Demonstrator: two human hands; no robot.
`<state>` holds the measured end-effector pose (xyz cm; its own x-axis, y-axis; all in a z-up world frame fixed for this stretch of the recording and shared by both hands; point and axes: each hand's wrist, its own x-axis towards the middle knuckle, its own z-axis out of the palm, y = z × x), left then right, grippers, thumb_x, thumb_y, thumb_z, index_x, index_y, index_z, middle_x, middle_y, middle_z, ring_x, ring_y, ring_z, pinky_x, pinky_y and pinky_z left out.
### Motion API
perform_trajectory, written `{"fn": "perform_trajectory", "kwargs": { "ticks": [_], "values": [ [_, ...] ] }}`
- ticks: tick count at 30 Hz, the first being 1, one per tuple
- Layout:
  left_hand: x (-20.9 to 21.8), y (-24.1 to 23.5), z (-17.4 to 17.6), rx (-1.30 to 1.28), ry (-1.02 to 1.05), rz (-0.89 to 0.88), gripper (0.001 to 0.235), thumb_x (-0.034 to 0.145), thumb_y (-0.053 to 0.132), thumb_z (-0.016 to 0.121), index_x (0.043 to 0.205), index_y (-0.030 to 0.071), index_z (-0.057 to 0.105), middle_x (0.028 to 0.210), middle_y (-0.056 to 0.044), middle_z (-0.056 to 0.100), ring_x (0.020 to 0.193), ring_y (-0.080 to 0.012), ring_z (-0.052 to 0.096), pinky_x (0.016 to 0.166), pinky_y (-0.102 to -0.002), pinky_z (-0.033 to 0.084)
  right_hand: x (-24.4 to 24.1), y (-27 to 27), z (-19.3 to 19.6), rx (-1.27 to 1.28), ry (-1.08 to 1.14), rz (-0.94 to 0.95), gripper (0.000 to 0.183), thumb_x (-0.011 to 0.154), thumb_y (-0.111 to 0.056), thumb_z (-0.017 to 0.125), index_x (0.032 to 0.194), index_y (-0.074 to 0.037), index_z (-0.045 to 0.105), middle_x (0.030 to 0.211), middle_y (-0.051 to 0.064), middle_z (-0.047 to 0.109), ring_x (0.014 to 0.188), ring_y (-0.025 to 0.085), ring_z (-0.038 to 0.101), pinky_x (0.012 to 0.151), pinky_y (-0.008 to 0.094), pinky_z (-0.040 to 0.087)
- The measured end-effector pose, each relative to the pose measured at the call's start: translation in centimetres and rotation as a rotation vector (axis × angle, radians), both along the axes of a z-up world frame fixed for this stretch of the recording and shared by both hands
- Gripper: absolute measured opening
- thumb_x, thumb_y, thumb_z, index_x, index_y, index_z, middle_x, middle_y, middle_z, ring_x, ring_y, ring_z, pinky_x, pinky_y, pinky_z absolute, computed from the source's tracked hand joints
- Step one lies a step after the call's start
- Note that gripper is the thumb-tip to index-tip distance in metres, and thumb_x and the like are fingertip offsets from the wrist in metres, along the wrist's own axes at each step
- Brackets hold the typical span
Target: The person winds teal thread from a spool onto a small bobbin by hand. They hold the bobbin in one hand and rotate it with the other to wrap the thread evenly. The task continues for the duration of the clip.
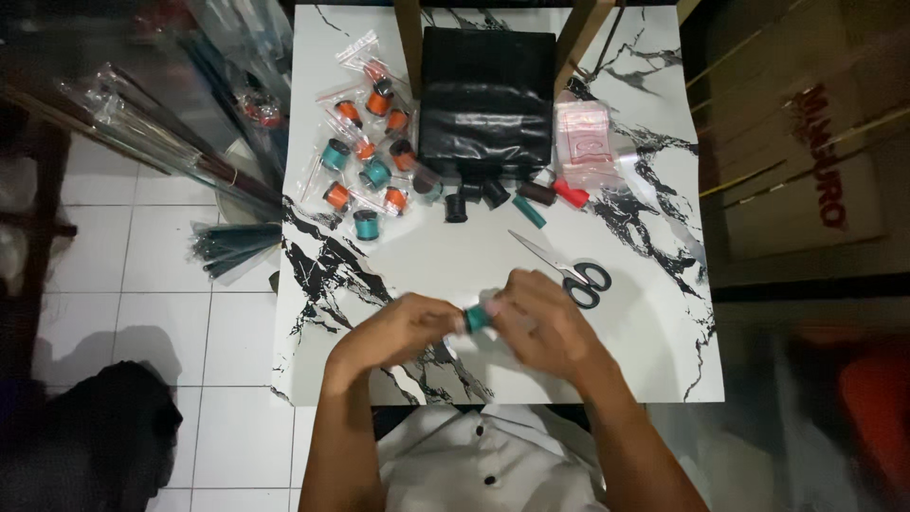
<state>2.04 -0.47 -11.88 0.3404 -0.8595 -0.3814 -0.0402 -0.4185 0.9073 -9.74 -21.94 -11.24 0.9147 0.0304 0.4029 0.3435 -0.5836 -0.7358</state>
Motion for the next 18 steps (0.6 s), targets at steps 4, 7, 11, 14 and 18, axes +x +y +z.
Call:
{"fn": "perform_trajectory", "kwargs": {
  "ticks": [4, 7, 11, 14, 18],
  "values": [
    [-1.2, -0.2, -0.9, -0.115, 0.118, -0.06, 0.024, 0.102, 0.012, 0.059, 0.119, 0.002, 0.073, 0.078, -0.017, 0.073, 0.053, -0.0146, 0.056, 0.056, -0.025, 0.045, 1.1, -0.9, -0.4, 0.087, 0.14, -0.114, 0.022, 0.101, -0.016, 0.065, 0.08, -0.009, 0.06, 0.072, 0.008, 0.056, 0.065, 0.023, 0.057, 0.067, 0.033, 0.049],
    [-0.7, 0.2, -1.3, -0.248, 0.158, 0.008, 0.023, 0.1, 0.008, 0.057, 0.114, 0.0, 0.073, 0.073, -0.016, 0.07, 0.052, -0.0142, 0.051, 0.056, -0.026, 0.045, 0.9, -0.4, -2.4, 0.174, 0.197, -0.086, 0.019, 0.103, -0.014, 0.061, 0.084, -0.008, 0.06, 0.074, 0.009, 0.054, 0.067, 0.024, 0.054, 0.068, 0.037, 0.046],
    [0.6, -0.3, -0.9, -0.276, 0.103, 0.418, 0.026, 0.101, 0.008, 0.057, 0.121, 0.002, 0.072, 0.062, -0.007, 0.06, 0.045, -0.0072, 0.043, 0.047, -0.021, 0.039, -0.4, 2.2, -2.3, 0.172, 0.319, -0.03, 0.018, 0.103, -0.016, 0.059, 0.088, -0.006, 0.061, 0.074, 0.015, 0.06, 0.068, 0.034, 0.06, 0.068, 0.045, 0.048],
    [0.8, 0.0, -1.3, -0.175, 0.082, 0.517, 0.026, 0.101, 0.011, 0.057, 0.122, 0.005, 0.072, 0.062, -0.006, 0.061, 0.043, -0.0053, 0.04, 0.044, -0.02, 0.037, -0.4, 2.9, 0.4, 0.065, 0.232, 0.013, 0.022, 0.103, -0.015, 0.06, 0.083, -0.007, 0.061, 0.071, 0.013, 0.059, 0.066, 0.034, 0.062, 0.065, 0.043, 0.049],
    [0.3, 0.0, 0.5, 0.073, 0.132, 0.261, 0.028, 0.103, 0.014, 0.055, 0.124, 0.006, 0.071, 0.096, -0.02, 0.075, 0.046, -0.0081, 0.047, 0.048, -0.023, 0.043, -0.7, 0.9, -1.3, 0.083, 0.031, 0.024, 0.019, 0.097, -0.018, 0.064, 0.078, -0.014, 0.066, 0.066, 0.005, 0.061, 0.063, 0.025, 0.061, 0.065, 0.038, 0.049]
  ]
}}
